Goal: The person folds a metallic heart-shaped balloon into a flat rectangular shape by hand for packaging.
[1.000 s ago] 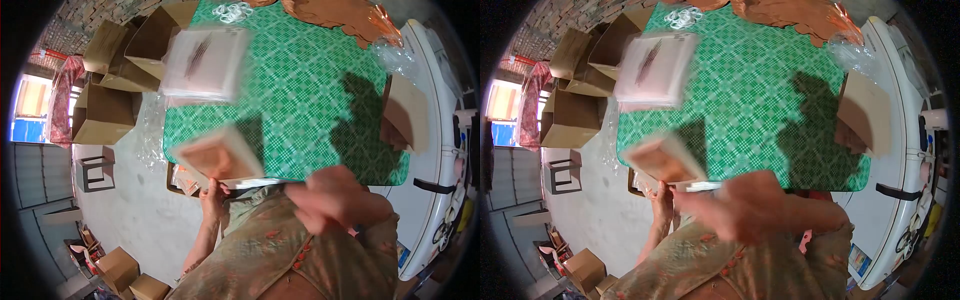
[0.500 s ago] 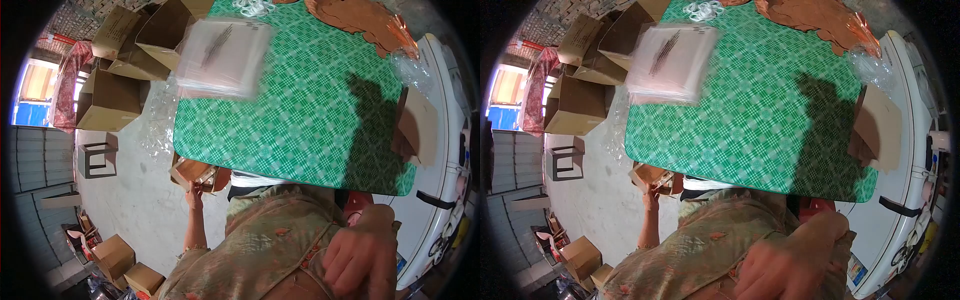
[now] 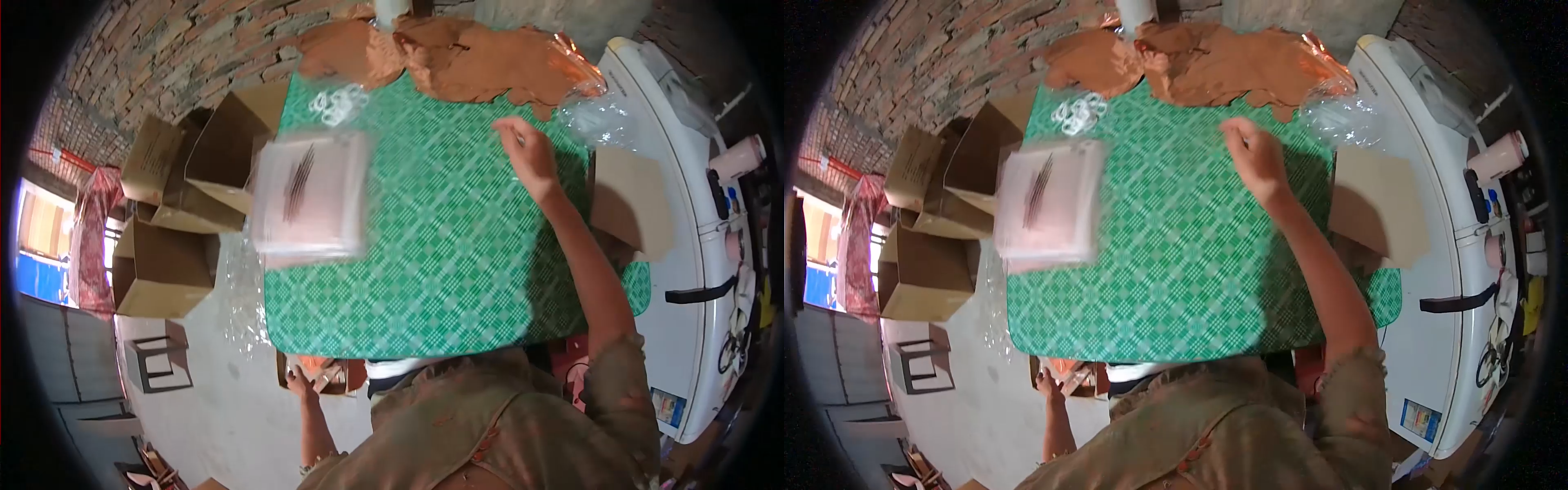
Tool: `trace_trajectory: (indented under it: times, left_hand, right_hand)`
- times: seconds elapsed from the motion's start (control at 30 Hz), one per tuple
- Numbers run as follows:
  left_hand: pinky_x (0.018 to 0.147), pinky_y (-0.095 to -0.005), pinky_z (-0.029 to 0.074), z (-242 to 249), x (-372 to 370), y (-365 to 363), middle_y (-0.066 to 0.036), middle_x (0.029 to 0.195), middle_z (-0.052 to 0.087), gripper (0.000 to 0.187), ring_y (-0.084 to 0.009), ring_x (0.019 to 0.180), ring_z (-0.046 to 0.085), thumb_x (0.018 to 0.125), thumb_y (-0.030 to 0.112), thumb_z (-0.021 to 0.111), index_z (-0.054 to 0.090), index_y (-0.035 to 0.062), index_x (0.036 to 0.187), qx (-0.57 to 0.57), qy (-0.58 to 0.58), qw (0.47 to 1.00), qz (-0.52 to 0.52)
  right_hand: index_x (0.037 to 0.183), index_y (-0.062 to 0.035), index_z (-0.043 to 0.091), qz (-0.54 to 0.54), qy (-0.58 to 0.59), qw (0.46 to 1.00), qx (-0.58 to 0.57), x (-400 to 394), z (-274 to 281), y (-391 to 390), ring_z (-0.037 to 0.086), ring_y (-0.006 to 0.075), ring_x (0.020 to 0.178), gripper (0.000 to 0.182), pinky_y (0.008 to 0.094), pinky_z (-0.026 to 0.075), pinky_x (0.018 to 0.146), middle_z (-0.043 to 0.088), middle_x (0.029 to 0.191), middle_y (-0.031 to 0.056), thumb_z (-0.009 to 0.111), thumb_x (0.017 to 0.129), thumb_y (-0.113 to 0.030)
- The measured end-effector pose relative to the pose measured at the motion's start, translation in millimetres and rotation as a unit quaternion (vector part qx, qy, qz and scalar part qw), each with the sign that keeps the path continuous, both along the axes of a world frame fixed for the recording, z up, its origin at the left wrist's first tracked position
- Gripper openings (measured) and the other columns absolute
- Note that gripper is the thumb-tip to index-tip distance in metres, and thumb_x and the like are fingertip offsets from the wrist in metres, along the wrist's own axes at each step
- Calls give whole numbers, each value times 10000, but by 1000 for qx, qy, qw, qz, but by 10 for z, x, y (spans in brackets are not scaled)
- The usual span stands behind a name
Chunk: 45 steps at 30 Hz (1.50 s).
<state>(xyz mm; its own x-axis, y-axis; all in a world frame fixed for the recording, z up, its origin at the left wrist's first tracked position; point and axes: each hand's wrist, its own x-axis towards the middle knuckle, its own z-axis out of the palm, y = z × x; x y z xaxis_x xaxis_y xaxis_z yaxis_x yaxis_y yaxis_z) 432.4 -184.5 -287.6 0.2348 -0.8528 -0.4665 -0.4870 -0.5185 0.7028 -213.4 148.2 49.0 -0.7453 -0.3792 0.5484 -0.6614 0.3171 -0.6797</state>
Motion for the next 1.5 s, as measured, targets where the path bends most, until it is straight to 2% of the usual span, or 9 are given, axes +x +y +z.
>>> trace_trajectory:
  times: [0.03, 0.17, 0.27, 0.43, 0.63, 0.83, 0.97, 1.13, 1.5]
  left_hand:
    - [712, -462, 644, 99, -46, -121, -134, 1335, 649, 569, -327, 1054, 689, 1014, 357, 745, 565, 40, 1450, -15, 13, 1000, -13]
    - [734, -425, 637, 256, -153, -834, -101, 1251, 672, 322, -240, 962, 696, 1063, 230, 669, 625, 44, 1322, -109, 282, 953, -17]
    - [833, -400, 597, 908, -513, -1203, -62, 1222, 664, 293, -197, 1094, 656, 1087, 226, 625, 645, 61, 1328, -167, 128, 974, -82]
    - [858, -358, 576, 1735, -1283, -1603, -45, 1213, 666, 296, -170, 1118, 644, 1086, 254, 641, 667, 86, 1329, -263, 153, 935, -183]
    - [885, -339, 573, 2594, -2397, -1470, -42, 1293, 639, 230, -170, 1165, 632, 1091, 196, 629, 708, 65, 1263, -350, 173, 868, -308]
    - [990, -330, 548, 3089, -3516, -1165, -100, 1397, 598, 211, -209, 1269, 610, 1042, 11, 610, 719, 27, 1222, -442, 199, 753, -446]
    - [1053, -376, 517, 3564, -4345, -495, -154, 1396, 619, 240, -306, 1293, 616, 972, -43, 648, 720, 33, 1188, -487, 170, 664, -541]
    - [1089, -487, 471, 3704, -5386, 138, -170, 1424, 612, 299, -384, 1309, 576, 913, 63, 756, 712, 72, 1209, -603, 78, 495, -621]
    - [1164, -489, 456, 2970, -6897, 695, -89, 1547, 607, 444, -319, 1425, 560, 1033, 368, 673, 674, 154, 1422, -573, 8, 410, -710]
  right_hand:
    - [1122, -27, 745, -21, 47, 999, 10, -307, -97, -49, 713, 303, 718, 187, 411, 550, 665, 721, 805, 127, 644, 1014, -142]
    - [1108, -61, 764, -148, 196, 951, 188, -1357, -317, -225, 724, 355, 930, 206, 476, 574, 862, 758, 983, 143, 615, 978, -120]
    - [1024, -73, 778, -166, 122, 942, 263, -1679, -213, -418, 721, 412, 1046, 185, 531, 572, 927, 763, 1107, 165, 624, 929, -115]
    - [1039, -112, 805, -102, 124, 902, 401, -1548, 157, -926, 728, 366, 1086, 197, 528, 570, 954, 773, 1141, 118, 663, 904, -131]
    - [929, -106, 745, 31, 194, 926, 323, -1971, -332, -719, 697, 366, 1107, 89, 485, 565, 932, 744, 1070, 114, 664, 903, -135]
    - [922, -47, 709, 170, 74, 902, 390, -2169, 55, -159, 679, 415, 1016, 125, 476, 539, 844, 721, 1017, 167, 607, 871, -100]
    - [870, -69, 713, 97, 22, 844, 527, -2158, 180, -136, 692, 398, 919, 108, 489, 533, 783, 726, 933, 157, 617, 836, -105]
    - [792, -78, 663, 105, 83, 881, 455, -1974, 53, -153, 668, 393, 929, 25, 500, 523, 804, 695, 899, 128, 657, 814, -89]
    - [816, -53, 627, 175, 175, 881, 403, -2046, -158, 11, 632, 391, 876, 59, 489, 506, 754, 627, 865, 151, 667, 855, -71]
